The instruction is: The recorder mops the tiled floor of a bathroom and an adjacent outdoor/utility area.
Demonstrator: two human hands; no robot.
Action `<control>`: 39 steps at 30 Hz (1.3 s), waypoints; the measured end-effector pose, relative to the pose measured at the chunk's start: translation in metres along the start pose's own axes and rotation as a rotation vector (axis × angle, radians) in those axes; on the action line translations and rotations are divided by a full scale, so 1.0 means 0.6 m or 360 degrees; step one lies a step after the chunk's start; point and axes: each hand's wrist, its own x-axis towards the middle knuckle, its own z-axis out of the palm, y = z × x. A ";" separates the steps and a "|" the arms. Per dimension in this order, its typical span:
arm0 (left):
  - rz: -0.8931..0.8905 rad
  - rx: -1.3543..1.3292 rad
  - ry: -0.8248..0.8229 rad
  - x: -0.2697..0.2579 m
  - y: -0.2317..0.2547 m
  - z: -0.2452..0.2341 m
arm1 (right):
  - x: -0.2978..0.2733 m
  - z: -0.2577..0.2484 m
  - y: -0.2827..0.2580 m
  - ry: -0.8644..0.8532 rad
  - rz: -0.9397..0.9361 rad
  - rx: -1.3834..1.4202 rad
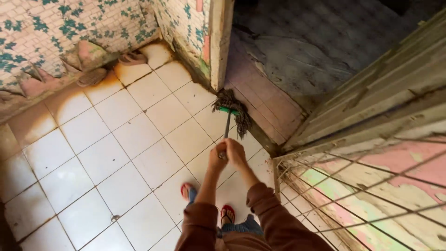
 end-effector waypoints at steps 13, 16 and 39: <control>0.0186 -0.0025 -0.0669 0.227 0.283 -0.375 | 0.273 0.282 -0.044 -0.0570 -0.0053 0.1192; -0.0023 -0.0047 -0.0575 0.242 0.289 -0.429 | 0.285 0.378 -0.076 -0.0684 -0.0043 0.1281; 0.0256 0.0125 0.0535 0.826 0.002 -0.639 | 0.933 0.734 -0.419 -0.1139 -0.0771 -0.0001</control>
